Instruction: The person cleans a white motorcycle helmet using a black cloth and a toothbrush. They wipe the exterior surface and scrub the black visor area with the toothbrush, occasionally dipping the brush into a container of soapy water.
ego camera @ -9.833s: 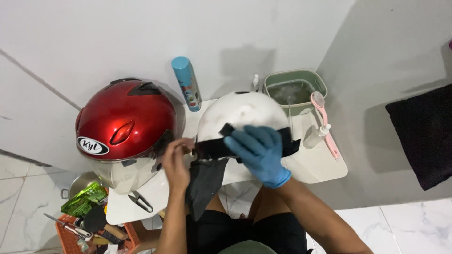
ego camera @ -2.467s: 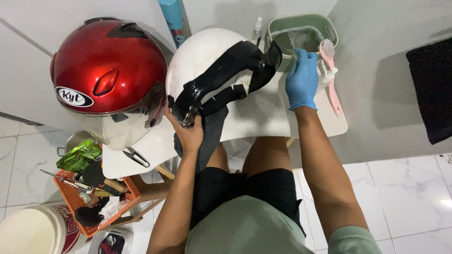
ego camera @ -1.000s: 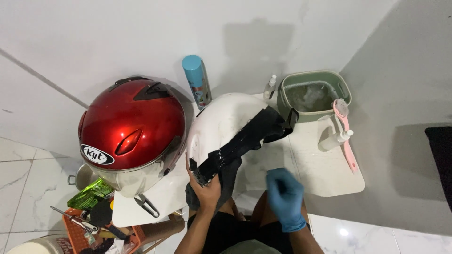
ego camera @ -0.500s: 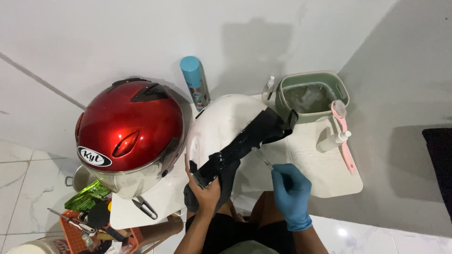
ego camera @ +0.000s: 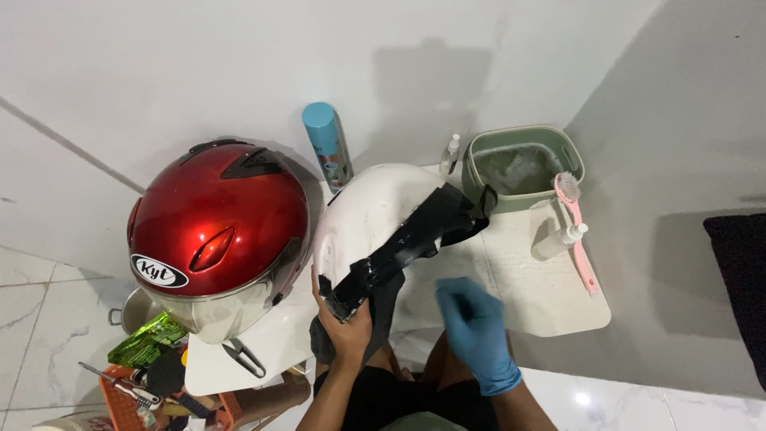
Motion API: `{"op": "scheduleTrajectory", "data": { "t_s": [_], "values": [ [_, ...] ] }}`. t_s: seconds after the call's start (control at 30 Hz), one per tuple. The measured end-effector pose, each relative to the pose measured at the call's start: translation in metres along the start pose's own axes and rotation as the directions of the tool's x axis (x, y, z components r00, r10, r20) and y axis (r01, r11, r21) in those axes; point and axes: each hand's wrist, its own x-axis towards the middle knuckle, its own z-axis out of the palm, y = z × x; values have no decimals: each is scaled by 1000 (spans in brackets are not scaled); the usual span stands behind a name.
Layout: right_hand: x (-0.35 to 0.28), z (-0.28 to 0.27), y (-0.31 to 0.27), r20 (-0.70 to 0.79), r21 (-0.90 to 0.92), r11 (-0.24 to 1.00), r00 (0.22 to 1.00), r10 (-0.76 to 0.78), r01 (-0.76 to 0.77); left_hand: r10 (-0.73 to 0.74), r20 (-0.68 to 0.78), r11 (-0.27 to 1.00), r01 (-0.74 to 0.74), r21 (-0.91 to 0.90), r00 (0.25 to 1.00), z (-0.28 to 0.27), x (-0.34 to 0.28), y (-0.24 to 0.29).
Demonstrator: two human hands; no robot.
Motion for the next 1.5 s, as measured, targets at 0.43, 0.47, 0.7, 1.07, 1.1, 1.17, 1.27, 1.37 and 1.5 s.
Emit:
{"op": "scheduleTrajectory", "data": {
  "t_s": [0.43,0.47,0.7,1.07,1.1,1.17,1.27,1.37,1.5],
  "values": [
    [11,-14,18,-3,-16,986,986,168,-168,19,-15,998,-18,54,1000,1,-4,1],
    [16,-16,25,-156,7,981,969,192,-193,22,-16,997,-21,74,1000,1,-5,0],
    [19,-25,20,-131,63,985,977,169,-162,134,-25,988,-131,80,991,2,-5,-2],
    [13,-24,28,-98,120,974,974,204,-192,108,-25,990,-105,92,994,2,-9,-9],
    [16,-25,26,-98,119,974,973,207,-195,106,-23,990,-103,93,994,2,-9,-8],
    [22,-26,22,-117,57,985,979,166,-160,80,-15,994,-78,74,997,3,-7,-5],
    [23,-24,34,-202,-27,995,975,88,-95,118,-2,991,-118,69,993,1,-7,-2],
    [20,-24,30,-49,174,952,963,263,-252,41,-33,997,-39,71,999,2,-11,-13],
    [25,-27,36,-228,13,980,953,197,-199,89,7,994,-89,66,996,2,-5,0]
  ]
}}
